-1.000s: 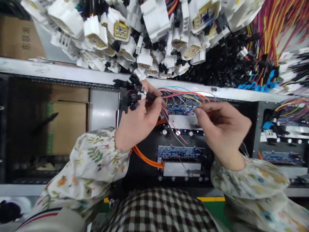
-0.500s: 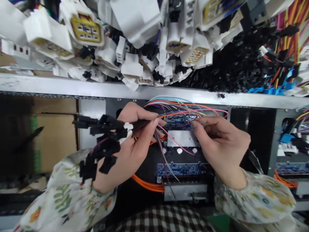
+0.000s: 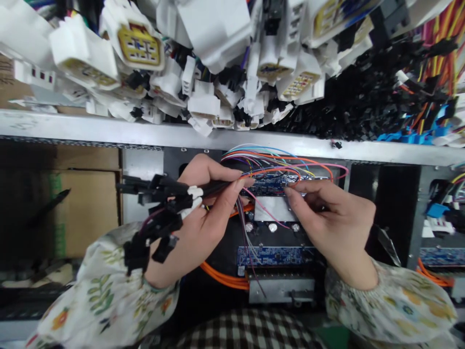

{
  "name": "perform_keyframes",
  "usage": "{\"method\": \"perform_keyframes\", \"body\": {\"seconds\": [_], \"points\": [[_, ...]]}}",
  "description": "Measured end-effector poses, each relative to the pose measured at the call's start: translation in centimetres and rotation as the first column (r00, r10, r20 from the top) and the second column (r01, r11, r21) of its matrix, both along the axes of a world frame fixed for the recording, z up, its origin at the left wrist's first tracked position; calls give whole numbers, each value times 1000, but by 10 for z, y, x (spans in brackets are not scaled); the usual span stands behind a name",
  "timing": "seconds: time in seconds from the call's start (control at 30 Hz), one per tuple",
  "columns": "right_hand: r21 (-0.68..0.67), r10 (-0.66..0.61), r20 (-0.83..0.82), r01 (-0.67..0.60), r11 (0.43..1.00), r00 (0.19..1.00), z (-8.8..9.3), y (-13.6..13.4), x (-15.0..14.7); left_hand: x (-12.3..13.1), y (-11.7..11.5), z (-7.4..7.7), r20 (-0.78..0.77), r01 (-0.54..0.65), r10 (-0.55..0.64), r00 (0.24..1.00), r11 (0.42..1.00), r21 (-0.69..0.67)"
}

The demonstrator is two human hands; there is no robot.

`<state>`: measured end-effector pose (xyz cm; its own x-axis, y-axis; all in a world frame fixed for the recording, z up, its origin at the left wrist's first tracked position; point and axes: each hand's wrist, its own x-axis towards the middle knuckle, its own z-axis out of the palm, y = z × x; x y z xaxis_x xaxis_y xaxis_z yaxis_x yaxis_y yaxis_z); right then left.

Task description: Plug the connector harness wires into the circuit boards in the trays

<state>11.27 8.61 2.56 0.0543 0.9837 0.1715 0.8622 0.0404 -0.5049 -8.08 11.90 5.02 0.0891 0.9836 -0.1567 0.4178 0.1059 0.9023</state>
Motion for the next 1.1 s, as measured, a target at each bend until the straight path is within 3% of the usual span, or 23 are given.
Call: {"method": "perform_keyframes", "body": {"seconds": [0.1,0.2,0.3,0.47,0.6,0.67,0.73,0.8,0.87,0.93,1.1], "points": [[18,24,116,-26,999,993,13,-2,-2,-2,1,-3,-38,15,-15,999,1000,-8],[26,158,160,-164,986,974,22,-5,-12,-4,3,-5,-26,26,-26,999,1000,1],[31,303,81,-306,952,950,18,-3,-28,-6,5,-6,171,83,-66,983,992,-95],[105,269,-2,-268,958,963,6,8,-41,-7,6,-10,362,186,-128,923,974,-130],[-112,298,-92,-307,945,950,26,3,-22,-5,5,-13,300,95,-63,952,991,-92],[-313,281,-292,-369,875,914,38,-4,-10,-4,4,-14,210,51,-38,977,997,-59],[-436,151,-479,-384,814,865,45,-9,-3,-3,4,-15,159,26,-23,987,1000,-15],[-378,29,-539,-272,885,842,42,-9,-3,-3,5,-15,134,30,-32,990,999,16],[-169,-6,-460,-80,982,888,30,-4,-7,-4,5,-15,125,66,-70,990,997,35],[-10,-7,-324,4,1000,946,15,3,-13,-6,4,-14,106,99,-102,989,994,36],[20,-35,-245,42,999,969,-10,11,-19,-7,2,-14,14,63,-64,998,996,56]]}}
